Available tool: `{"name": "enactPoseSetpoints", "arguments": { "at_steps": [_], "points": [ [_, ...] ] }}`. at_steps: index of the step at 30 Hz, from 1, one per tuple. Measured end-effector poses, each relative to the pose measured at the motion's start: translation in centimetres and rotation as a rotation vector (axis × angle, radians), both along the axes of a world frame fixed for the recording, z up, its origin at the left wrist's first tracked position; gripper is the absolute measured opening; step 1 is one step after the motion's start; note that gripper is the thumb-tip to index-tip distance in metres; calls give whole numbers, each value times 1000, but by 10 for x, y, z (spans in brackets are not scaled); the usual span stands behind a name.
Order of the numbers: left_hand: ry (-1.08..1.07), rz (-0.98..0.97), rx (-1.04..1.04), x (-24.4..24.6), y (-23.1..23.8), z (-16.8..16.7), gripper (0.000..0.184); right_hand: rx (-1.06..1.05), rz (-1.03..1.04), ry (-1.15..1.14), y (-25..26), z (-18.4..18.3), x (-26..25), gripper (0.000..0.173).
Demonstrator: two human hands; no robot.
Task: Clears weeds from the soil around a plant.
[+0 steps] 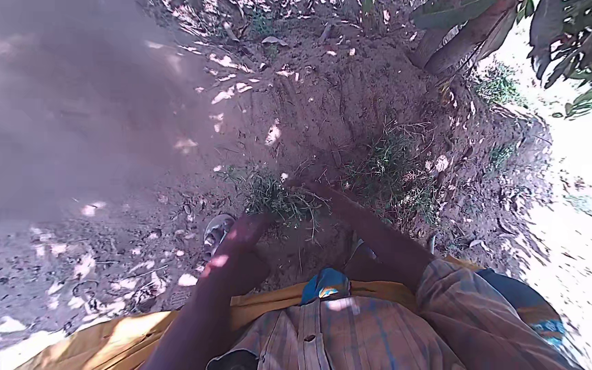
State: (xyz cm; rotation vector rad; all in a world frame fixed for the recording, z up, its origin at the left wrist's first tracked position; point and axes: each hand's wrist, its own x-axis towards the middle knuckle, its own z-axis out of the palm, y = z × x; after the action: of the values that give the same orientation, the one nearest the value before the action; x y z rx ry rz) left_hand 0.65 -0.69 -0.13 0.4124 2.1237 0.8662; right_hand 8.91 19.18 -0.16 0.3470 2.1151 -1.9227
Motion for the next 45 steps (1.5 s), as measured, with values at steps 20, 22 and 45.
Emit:
{"name": "enactPoseSetpoints", "arguments": {
  "at_steps": [20,22,45],
  "points": [
    [-20,698,269,-7,14,-22,27,695,313,-629,31,-39,4,39],
    [-37,689,263,-6,15,-18,25,618,174,-487,53,-28,-4,34],
    [231,-225,-117,-3,4,4,41,-343,-333,-265,-7,19,-26,26]
  ]
}}
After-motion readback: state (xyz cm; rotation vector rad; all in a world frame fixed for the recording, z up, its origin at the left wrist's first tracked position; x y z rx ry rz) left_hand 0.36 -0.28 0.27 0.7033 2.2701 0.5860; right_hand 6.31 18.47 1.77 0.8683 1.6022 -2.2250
